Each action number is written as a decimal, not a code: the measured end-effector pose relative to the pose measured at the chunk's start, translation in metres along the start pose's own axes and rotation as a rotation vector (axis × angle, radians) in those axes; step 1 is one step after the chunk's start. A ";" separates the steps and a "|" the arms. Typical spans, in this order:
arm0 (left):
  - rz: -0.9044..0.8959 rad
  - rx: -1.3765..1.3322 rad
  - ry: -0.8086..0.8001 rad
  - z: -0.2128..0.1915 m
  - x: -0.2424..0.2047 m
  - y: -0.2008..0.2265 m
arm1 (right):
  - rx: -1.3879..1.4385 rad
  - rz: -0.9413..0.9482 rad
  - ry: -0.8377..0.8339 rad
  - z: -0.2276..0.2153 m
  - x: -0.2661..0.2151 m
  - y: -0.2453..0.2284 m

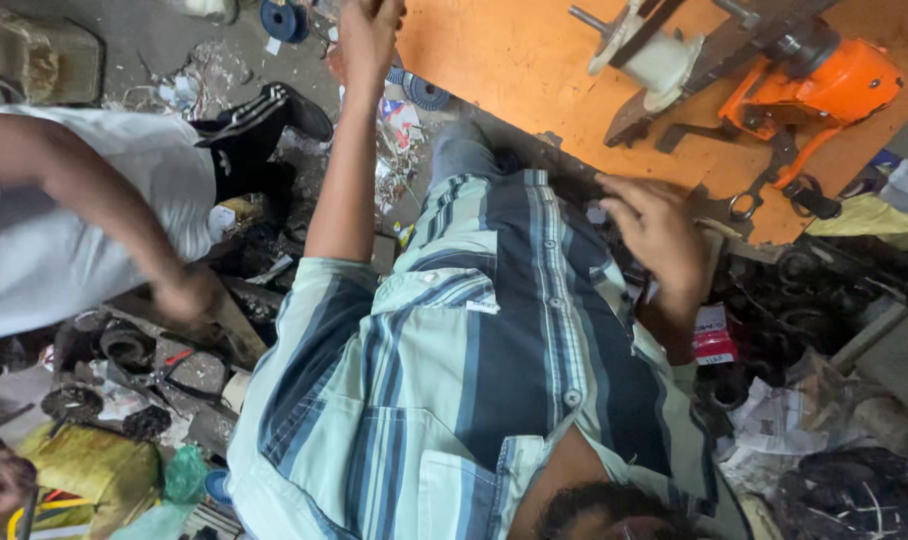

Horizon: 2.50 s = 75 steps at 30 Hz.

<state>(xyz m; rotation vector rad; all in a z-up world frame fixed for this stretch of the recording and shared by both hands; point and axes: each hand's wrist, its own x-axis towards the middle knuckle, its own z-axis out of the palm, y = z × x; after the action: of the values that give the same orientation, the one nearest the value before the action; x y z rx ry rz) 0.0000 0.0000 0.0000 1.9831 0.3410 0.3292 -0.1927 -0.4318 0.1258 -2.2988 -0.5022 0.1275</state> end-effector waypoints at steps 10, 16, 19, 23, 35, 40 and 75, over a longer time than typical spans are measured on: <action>0.758 0.269 -0.483 0.073 -0.055 0.034 | 0.217 -0.124 0.155 -0.017 0.031 -0.044; 0.885 0.337 -0.650 0.090 -0.060 0.054 | 0.186 -0.045 0.192 0.016 0.060 -0.064; 1.047 0.097 -0.557 0.074 -0.062 0.079 | 0.149 0.034 0.260 0.030 0.071 -0.071; 1.118 0.030 -0.604 0.046 -0.086 0.123 | -0.024 -0.023 0.466 0.054 0.082 -0.076; 1.188 0.128 -0.780 0.008 -0.085 0.193 | 0.101 0.089 0.578 0.062 0.084 -0.084; 1.173 0.120 -0.837 0.010 -0.083 0.205 | 0.098 0.078 0.589 0.056 0.083 -0.092; 0.935 -0.094 -0.848 0.083 -0.030 0.264 | -0.263 0.108 1.010 0.006 0.122 -0.061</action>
<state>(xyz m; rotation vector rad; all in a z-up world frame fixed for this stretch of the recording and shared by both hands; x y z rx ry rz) 0.0278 -0.1882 0.2029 1.8789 -1.1363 0.0438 -0.1020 -0.3412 0.1722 -2.2778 0.1433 -1.0462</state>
